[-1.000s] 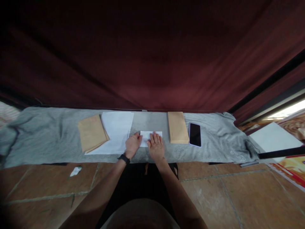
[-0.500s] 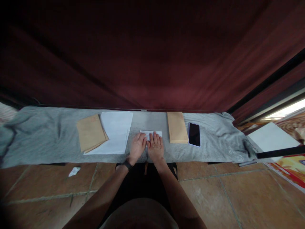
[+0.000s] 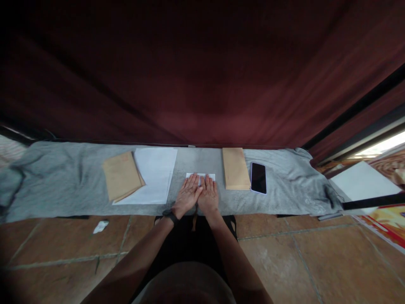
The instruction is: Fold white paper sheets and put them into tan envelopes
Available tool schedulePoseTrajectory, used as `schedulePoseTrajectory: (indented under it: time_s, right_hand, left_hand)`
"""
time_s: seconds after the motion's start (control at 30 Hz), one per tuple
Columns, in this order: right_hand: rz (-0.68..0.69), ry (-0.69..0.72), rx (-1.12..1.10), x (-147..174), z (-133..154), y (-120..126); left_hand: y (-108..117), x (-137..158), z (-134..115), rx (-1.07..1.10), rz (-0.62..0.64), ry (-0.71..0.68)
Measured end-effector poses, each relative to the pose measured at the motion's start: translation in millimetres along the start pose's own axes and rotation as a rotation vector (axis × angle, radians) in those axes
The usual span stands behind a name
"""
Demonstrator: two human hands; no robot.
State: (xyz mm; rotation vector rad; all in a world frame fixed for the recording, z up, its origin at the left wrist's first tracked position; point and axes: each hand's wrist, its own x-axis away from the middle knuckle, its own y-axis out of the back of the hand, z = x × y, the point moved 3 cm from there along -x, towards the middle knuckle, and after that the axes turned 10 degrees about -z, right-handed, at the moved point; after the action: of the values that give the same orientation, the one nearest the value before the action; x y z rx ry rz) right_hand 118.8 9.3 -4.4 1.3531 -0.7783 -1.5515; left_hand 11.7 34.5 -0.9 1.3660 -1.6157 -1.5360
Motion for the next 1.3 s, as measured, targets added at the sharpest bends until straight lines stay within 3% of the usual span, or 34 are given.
schedulePoseTrajectory:
  time_s: [0.67, 0.8, 1.07, 1.3]
  right_hand:
    - [-0.208, -0.087, 0.008, 18, -29, 3]
    - [-0.164, -0.106, -0.007, 13, -20, 12]
    - [0.076, 0.099, -0.211, -16, 33, -5]
    - [0.011, 0.08, -0.123, -8, 10, -12]
  left_hand:
    - [5, 14, 17, -0.081, -0.043, 0.124]
    - [7, 14, 17, -0.075, -0.036, 0.129]
    - [8, 16, 19, -0.055, 0.033, 0.094]
    - [6, 13, 18, -0.091, 0.03, 0.114]
